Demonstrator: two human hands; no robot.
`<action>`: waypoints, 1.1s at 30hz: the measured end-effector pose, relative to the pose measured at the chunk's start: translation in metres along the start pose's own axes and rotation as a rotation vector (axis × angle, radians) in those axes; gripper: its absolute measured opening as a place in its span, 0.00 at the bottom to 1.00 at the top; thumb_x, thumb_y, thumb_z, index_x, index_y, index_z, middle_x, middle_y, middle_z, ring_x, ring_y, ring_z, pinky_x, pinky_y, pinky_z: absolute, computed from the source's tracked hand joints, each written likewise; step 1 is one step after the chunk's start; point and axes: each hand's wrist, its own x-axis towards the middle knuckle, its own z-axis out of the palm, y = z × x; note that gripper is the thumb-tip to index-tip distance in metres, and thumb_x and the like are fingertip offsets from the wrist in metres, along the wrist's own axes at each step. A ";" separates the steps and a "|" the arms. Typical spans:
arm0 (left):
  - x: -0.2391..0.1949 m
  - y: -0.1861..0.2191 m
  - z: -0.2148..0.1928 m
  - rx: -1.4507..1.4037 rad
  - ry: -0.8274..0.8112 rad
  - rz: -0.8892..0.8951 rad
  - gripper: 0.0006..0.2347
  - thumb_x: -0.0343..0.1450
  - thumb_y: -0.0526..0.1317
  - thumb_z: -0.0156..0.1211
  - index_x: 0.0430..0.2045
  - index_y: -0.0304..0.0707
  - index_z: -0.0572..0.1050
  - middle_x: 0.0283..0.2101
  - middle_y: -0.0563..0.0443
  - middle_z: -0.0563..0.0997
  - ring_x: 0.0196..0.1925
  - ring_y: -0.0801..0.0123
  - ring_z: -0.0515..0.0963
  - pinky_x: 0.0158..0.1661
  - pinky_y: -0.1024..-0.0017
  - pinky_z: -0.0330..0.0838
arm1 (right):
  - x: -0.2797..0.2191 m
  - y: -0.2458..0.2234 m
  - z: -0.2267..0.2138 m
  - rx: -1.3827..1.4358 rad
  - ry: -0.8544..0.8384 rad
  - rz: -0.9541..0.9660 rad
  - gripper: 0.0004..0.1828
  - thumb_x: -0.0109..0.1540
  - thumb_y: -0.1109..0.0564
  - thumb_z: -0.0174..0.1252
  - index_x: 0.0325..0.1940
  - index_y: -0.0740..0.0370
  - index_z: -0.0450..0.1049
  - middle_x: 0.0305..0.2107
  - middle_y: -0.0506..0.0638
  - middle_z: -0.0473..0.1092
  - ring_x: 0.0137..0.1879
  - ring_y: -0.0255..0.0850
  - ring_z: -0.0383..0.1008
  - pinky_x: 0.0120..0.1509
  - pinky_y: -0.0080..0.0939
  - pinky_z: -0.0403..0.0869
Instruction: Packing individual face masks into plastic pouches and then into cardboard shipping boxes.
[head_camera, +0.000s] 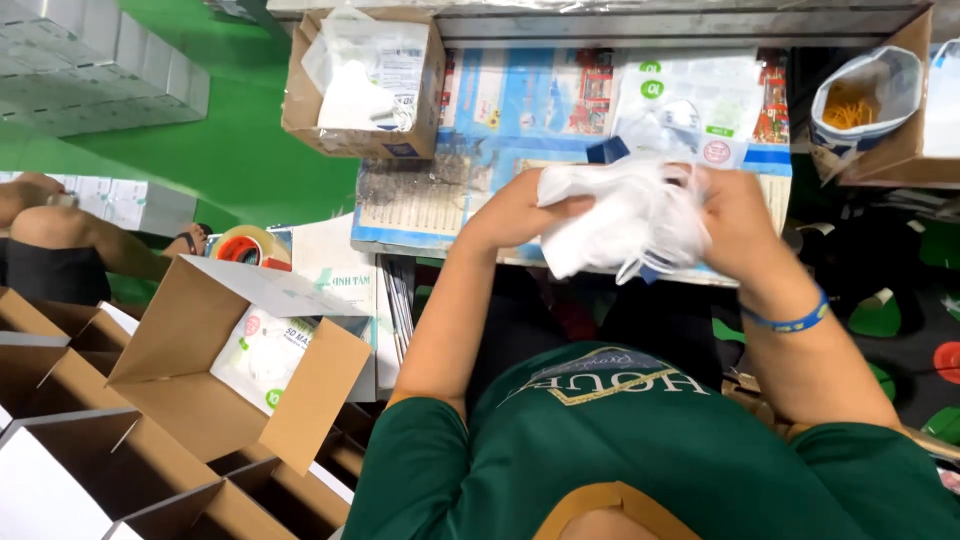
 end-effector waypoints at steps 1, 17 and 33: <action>0.003 -0.001 -0.002 0.160 -0.049 -0.068 0.14 0.72 0.37 0.65 0.51 0.31 0.78 0.47 0.50 0.84 0.48 0.71 0.81 0.51 0.69 0.76 | -0.001 0.000 -0.003 0.055 -0.030 0.093 0.15 0.66 0.61 0.58 0.56 0.65 0.79 0.34 0.63 0.76 0.34 0.35 0.71 0.40 0.37 0.70; 0.001 -0.129 0.062 -0.747 0.236 -0.203 0.15 0.78 0.34 0.53 0.59 0.29 0.71 0.55 0.41 0.79 0.54 0.59 0.81 0.55 0.61 0.75 | -0.040 -0.002 0.090 -0.379 0.038 -0.198 0.30 0.63 0.61 0.57 0.70 0.69 0.66 0.33 0.65 0.74 0.35 0.59 0.76 0.39 0.54 0.73; -0.073 -0.171 0.120 0.281 -0.456 -0.311 0.15 0.70 0.38 0.63 0.49 0.32 0.75 0.47 0.44 0.80 0.48 0.60 0.80 0.49 0.64 0.74 | -0.061 0.011 0.026 -0.055 -0.465 -0.232 0.39 0.50 0.48 0.72 0.61 0.67 0.71 0.46 0.65 0.77 0.49 0.51 0.79 0.53 0.43 0.75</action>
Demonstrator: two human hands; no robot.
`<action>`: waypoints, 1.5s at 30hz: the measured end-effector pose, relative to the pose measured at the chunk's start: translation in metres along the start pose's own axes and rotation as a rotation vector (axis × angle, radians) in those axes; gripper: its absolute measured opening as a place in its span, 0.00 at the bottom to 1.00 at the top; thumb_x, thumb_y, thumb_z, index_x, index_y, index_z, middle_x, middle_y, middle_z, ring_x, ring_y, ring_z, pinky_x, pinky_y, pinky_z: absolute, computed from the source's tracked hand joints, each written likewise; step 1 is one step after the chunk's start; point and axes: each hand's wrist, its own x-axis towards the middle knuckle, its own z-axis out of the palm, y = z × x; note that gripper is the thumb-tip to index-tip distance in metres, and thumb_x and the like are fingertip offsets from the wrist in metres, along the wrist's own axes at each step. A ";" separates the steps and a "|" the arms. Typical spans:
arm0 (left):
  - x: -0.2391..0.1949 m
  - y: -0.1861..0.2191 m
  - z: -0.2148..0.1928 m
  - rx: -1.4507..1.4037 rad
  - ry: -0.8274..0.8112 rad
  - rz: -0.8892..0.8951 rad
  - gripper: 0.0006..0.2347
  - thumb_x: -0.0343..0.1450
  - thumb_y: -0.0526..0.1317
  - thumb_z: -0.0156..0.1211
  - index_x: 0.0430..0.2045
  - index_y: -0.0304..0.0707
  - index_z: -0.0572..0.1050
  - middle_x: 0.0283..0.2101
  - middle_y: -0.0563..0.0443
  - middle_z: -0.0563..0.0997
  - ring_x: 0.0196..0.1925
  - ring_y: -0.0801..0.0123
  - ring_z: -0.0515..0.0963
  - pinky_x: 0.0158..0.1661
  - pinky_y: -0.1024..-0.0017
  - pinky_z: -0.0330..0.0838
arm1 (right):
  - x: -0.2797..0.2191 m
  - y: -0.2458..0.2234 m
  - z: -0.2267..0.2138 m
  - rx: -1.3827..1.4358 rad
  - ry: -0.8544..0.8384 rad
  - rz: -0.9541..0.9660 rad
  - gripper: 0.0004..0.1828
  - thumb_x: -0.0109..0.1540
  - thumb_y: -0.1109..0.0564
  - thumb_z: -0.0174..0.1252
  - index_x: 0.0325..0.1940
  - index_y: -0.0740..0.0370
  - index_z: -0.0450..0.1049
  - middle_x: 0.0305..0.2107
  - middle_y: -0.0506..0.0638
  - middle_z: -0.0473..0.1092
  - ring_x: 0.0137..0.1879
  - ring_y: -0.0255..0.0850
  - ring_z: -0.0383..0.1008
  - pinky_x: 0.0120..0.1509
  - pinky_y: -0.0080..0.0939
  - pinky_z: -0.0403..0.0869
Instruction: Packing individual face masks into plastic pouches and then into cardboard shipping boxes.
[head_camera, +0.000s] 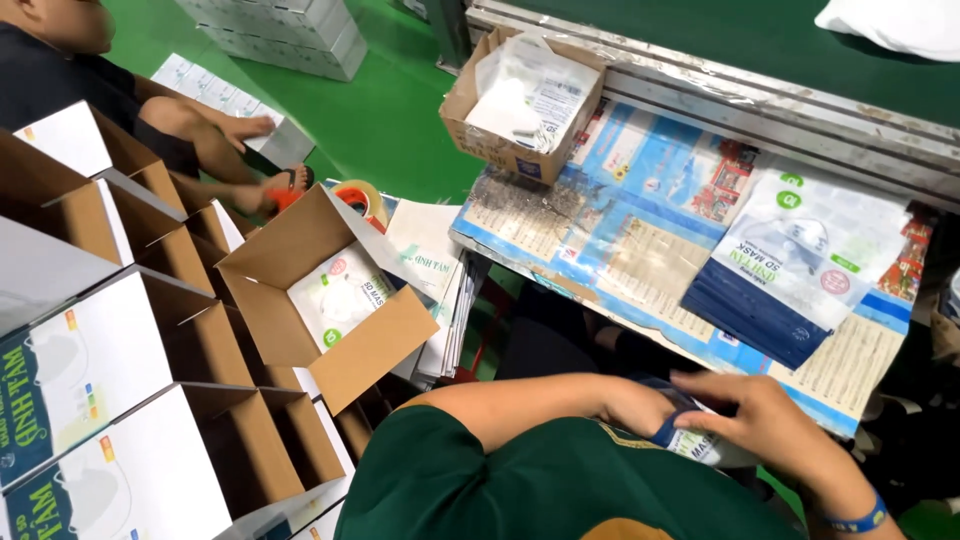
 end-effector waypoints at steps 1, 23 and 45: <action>-0.006 0.007 -0.008 -0.113 -0.057 -0.029 0.14 0.72 0.38 0.62 0.50 0.32 0.76 0.47 0.43 0.81 0.47 0.59 0.80 0.48 0.63 0.74 | -0.006 0.007 0.002 0.073 -0.075 0.227 0.32 0.50 0.50 0.73 0.56 0.64 0.76 0.42 0.60 0.80 0.44 0.45 0.82 0.49 0.40 0.77; -0.046 0.156 -0.137 0.573 0.637 0.154 0.12 0.70 0.48 0.60 0.46 0.50 0.81 0.37 0.49 0.84 0.37 0.53 0.82 0.38 0.60 0.74 | 0.027 0.027 0.006 0.099 0.593 0.120 0.07 0.69 0.62 0.59 0.48 0.69 0.78 0.39 0.52 0.77 0.44 0.35 0.76 0.51 0.33 0.73; 0.312 0.064 -0.510 1.162 0.984 -0.094 0.29 0.73 0.63 0.50 0.55 0.37 0.73 0.62 0.40 0.70 0.65 0.47 0.63 0.59 0.42 0.55 | 0.221 0.316 -0.191 -0.564 0.782 0.495 0.39 0.70 0.43 0.58 0.73 0.77 0.59 0.67 0.76 0.57 0.74 0.69 0.51 0.72 0.62 0.53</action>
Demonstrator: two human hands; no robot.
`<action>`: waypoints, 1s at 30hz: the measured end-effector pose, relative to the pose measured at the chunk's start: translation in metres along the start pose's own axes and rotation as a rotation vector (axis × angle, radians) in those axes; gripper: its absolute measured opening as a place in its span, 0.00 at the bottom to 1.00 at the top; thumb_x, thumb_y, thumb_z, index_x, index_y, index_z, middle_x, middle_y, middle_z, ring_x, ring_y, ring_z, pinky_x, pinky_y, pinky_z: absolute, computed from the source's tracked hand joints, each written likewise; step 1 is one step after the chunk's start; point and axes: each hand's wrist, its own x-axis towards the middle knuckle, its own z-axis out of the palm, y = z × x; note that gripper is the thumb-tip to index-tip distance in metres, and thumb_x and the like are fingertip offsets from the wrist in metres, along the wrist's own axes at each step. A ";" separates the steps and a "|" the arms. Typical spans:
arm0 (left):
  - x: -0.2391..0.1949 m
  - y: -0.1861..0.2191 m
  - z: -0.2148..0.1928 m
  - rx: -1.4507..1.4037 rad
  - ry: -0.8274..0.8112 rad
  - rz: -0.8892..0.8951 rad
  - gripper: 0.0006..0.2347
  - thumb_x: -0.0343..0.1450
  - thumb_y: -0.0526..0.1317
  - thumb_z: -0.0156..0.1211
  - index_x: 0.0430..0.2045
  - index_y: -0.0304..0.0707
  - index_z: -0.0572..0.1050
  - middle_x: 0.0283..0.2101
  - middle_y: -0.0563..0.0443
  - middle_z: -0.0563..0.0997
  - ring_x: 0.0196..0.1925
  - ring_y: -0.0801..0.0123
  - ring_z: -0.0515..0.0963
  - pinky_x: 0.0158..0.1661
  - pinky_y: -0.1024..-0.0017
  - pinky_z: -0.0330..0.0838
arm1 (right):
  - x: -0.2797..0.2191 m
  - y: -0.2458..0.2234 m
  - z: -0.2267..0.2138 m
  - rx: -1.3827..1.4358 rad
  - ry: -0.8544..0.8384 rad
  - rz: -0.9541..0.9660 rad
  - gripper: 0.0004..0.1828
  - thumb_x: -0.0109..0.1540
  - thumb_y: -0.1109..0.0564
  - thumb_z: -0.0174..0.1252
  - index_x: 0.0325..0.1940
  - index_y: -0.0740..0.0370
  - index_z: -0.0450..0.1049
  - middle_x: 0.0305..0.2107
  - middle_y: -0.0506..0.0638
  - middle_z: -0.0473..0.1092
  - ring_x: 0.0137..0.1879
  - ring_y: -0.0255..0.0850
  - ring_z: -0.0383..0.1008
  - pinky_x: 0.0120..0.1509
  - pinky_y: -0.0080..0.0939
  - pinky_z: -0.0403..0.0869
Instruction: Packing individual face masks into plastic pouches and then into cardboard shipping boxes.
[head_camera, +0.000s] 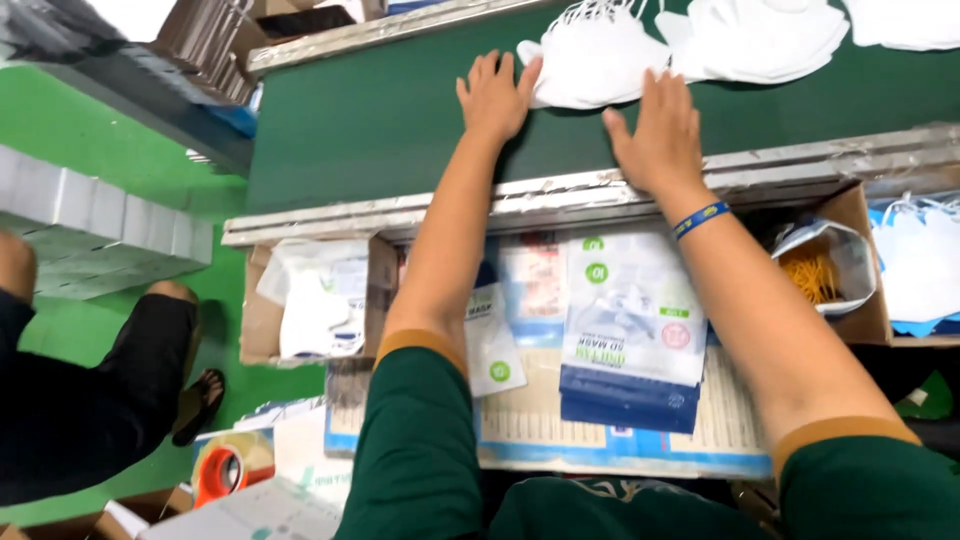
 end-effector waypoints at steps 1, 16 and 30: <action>0.019 0.013 0.009 -0.102 -0.065 -0.148 0.30 0.72 0.66 0.46 0.55 0.41 0.74 0.65 0.43 0.68 0.70 0.52 0.61 0.64 0.42 0.50 | 0.002 -0.002 -0.001 -0.039 -0.063 0.015 0.39 0.70 0.41 0.55 0.72 0.76 0.59 0.68 0.74 0.57 0.75 0.68 0.51 0.73 0.63 0.52; -0.245 0.110 -0.220 -0.975 -0.082 -0.007 0.38 0.65 0.40 0.76 0.69 0.43 0.56 0.56 0.39 0.82 0.57 0.54 0.84 0.55 0.64 0.78 | -0.101 -0.020 -0.093 1.146 -0.595 -0.025 0.29 0.63 0.54 0.68 0.65 0.66 0.69 0.56 0.50 0.71 0.60 0.37 0.70 0.66 0.39 0.70; -0.492 0.021 -0.182 -0.522 -0.043 -0.014 0.29 0.68 0.35 0.68 0.66 0.40 0.64 0.57 0.41 0.76 0.58 0.48 0.74 0.60 0.59 0.65 | -0.310 -0.162 -0.029 0.498 -0.547 -0.468 0.35 0.50 0.54 0.74 0.60 0.61 0.76 0.48 0.58 0.75 0.54 0.54 0.74 0.60 0.48 0.72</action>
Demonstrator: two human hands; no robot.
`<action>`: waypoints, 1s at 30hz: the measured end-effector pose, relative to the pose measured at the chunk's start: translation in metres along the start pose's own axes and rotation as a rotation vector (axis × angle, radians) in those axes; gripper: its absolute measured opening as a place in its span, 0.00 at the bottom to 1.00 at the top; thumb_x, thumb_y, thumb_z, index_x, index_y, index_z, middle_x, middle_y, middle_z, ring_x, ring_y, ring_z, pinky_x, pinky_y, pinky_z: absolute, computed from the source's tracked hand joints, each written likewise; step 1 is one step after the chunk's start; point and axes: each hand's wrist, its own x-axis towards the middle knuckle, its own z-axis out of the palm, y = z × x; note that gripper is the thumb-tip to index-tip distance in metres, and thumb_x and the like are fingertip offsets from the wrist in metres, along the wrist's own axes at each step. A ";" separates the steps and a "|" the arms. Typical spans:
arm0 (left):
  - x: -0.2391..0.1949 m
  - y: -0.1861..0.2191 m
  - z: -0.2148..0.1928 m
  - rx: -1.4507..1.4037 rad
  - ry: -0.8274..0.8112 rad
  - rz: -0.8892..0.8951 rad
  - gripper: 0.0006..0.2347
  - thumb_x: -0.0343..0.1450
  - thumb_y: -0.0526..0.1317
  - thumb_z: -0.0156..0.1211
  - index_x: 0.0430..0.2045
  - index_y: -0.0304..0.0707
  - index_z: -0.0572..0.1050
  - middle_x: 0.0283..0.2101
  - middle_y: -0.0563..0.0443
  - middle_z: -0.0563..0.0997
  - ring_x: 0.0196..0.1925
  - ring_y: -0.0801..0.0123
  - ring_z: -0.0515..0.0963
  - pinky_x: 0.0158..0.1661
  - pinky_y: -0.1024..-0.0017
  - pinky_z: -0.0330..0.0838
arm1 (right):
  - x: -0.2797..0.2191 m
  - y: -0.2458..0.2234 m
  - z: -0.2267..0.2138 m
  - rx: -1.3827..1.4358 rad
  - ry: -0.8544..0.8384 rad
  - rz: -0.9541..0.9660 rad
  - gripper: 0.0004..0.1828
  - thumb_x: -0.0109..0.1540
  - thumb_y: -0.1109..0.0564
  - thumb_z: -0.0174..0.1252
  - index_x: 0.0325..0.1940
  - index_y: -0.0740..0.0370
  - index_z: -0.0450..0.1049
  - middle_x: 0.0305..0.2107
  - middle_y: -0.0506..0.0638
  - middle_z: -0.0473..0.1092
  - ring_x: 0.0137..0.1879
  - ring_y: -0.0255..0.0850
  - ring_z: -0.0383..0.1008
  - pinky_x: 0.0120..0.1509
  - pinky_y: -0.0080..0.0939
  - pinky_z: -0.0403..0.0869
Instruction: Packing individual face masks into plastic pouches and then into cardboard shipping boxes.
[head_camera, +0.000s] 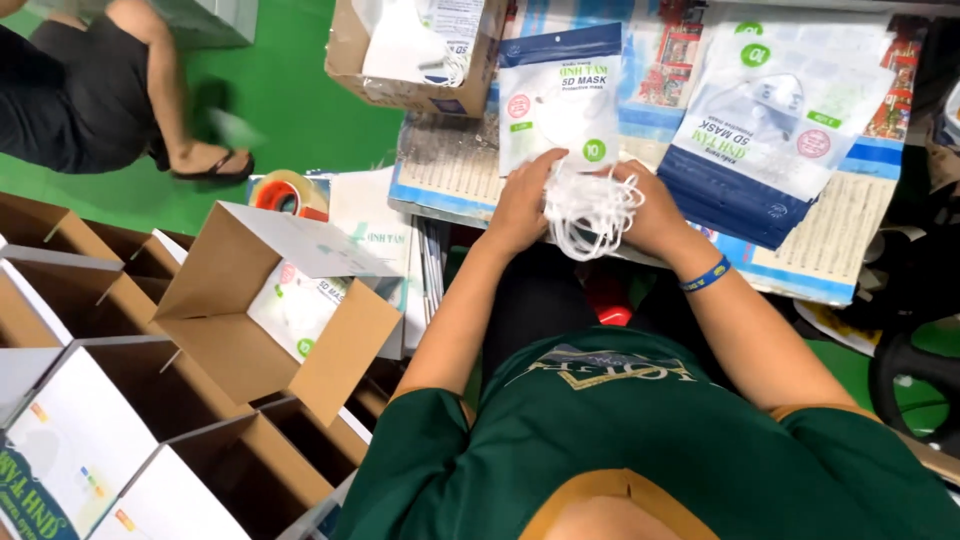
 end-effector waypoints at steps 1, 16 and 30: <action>0.000 0.003 -0.003 -0.244 0.031 -0.054 0.31 0.68 0.36 0.68 0.67 0.40 0.63 0.53 0.42 0.76 0.54 0.50 0.74 0.57 0.61 0.66 | -0.004 0.001 0.003 0.111 -0.054 0.155 0.29 0.53 0.53 0.73 0.58 0.59 0.77 0.49 0.54 0.77 0.54 0.48 0.77 0.61 0.46 0.74; 0.155 0.031 -0.120 0.366 -0.218 0.108 0.08 0.75 0.39 0.61 0.37 0.32 0.81 0.39 0.37 0.82 0.42 0.49 0.81 0.44 0.59 0.73 | -0.077 -0.060 -0.074 0.592 -0.259 0.354 0.17 0.59 0.54 0.66 0.51 0.60 0.81 0.38 0.47 0.79 0.42 0.35 0.76 0.46 0.38 0.75; 0.186 0.126 -0.232 0.282 -0.386 -0.227 0.15 0.72 0.46 0.68 0.45 0.35 0.82 0.37 0.49 0.84 0.37 0.70 0.80 0.42 0.70 0.73 | -0.114 0.007 -0.132 -0.169 0.232 0.257 0.11 0.63 0.57 0.65 0.48 0.60 0.82 0.44 0.55 0.75 0.49 0.51 0.77 0.55 0.46 0.75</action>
